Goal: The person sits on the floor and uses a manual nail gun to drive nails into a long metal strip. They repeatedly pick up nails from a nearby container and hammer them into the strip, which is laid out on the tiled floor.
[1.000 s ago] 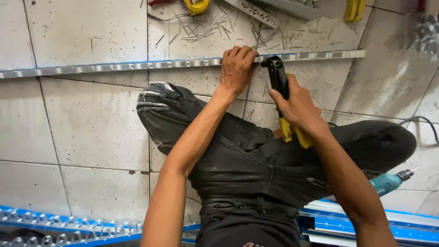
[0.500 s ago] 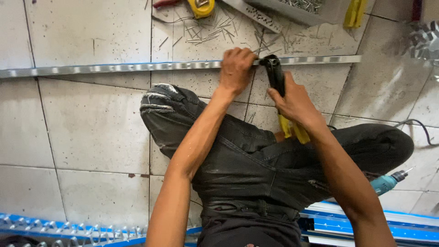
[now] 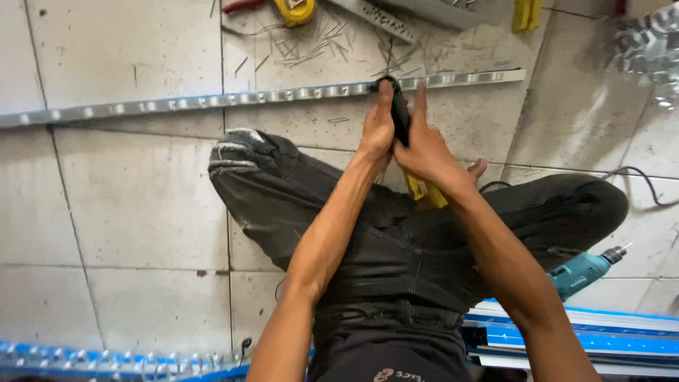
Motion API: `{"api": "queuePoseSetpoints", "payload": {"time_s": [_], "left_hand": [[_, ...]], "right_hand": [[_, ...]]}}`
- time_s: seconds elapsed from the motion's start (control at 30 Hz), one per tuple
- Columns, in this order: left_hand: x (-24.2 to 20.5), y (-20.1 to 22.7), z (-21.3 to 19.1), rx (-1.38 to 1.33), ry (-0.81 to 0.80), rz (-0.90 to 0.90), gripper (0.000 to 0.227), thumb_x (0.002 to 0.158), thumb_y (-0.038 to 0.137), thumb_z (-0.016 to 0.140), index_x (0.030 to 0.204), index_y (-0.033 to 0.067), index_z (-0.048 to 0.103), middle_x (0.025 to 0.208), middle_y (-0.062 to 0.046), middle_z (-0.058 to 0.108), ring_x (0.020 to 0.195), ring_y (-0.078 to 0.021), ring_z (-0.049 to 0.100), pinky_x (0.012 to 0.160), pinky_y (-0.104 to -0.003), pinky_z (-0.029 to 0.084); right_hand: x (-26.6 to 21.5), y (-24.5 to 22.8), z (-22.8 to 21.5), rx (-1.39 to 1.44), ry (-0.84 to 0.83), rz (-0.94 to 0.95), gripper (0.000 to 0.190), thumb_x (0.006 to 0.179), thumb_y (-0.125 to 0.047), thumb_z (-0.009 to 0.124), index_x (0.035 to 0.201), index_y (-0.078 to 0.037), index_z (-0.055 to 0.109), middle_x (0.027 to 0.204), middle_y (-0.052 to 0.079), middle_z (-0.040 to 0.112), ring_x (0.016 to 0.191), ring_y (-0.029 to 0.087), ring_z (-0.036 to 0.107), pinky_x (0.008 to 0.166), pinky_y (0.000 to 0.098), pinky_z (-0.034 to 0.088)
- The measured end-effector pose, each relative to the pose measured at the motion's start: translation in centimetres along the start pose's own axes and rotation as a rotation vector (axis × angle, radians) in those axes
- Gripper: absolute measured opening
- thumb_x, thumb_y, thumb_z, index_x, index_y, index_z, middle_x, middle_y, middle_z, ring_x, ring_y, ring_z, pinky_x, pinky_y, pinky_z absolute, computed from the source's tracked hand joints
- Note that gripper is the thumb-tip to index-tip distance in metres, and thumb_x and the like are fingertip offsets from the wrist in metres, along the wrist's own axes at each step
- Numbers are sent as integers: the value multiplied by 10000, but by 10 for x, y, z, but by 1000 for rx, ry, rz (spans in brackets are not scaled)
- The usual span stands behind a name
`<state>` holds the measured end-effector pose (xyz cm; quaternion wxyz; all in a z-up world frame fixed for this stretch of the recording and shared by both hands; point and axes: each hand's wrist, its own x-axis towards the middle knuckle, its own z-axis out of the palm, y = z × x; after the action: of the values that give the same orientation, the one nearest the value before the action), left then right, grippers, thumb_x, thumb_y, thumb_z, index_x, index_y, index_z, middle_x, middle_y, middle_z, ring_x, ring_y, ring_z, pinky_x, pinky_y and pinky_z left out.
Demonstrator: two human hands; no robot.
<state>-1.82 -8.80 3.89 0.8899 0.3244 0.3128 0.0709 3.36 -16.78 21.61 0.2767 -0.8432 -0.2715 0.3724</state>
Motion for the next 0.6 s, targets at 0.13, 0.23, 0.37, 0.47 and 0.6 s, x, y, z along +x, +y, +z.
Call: {"api": "queuePoseSetpoints", "payload": {"time_s": [0.13, 0.23, 0.37, 0.47, 0.6], "left_hand": [[3, -2, 14, -117, 193, -38, 781, 1207, 841, 705, 1032, 83, 783, 800, -151, 850, 761, -287, 890, 646, -421, 722], [-4, -6, 13, -113, 134, -44, 781, 1165, 854, 759, 984, 96, 793, 798, -165, 860, 780, -279, 897, 671, -422, 726], [9, 5, 13, -169, 170, -84, 808, 1134, 929, 734, 1007, 132, 772, 776, -142, 848, 733, -269, 887, 657, -402, 726], [-3, 9, 16, -169, 160, -99, 834, 1118, 970, 726, 1041, 141, 777, 803, -129, 854, 763, -271, 886, 695, -400, 723], [-3, -1, 12, -128, 144, -60, 790, 1177, 889, 723, 1008, 118, 757, 813, -159, 847, 803, -283, 895, 719, -410, 727]], "right_hand": [[-26, 62, 23, 101, -257, 276, 1585, 1041, -704, 936, 1994, 45, -85, 1947, 557, 229, 1729, 794, 368, 1355, 919, 379], [-23, 177, 96, 13, -14, 483, 484, 867, -558, 1015, 1198, -207, 972, 1003, 171, 934, 1054, 436, 924, 880, 558, 685], [7, 224, 130, -44, 208, 360, 303, 900, -552, 958, 934, -255, 911, 739, 70, 819, 791, 325, 890, 691, 439, 645], [-3, 165, 95, -178, 52, 416, 516, 951, -668, 887, 1005, -156, 917, 868, 188, 852, 956, 449, 891, 821, 560, 675], [-33, 40, -20, -344, -293, 450, 720, 1072, -619, 864, 1221, 80, 952, 1124, 427, 900, 1240, 660, 872, 1110, 730, 660]]}}
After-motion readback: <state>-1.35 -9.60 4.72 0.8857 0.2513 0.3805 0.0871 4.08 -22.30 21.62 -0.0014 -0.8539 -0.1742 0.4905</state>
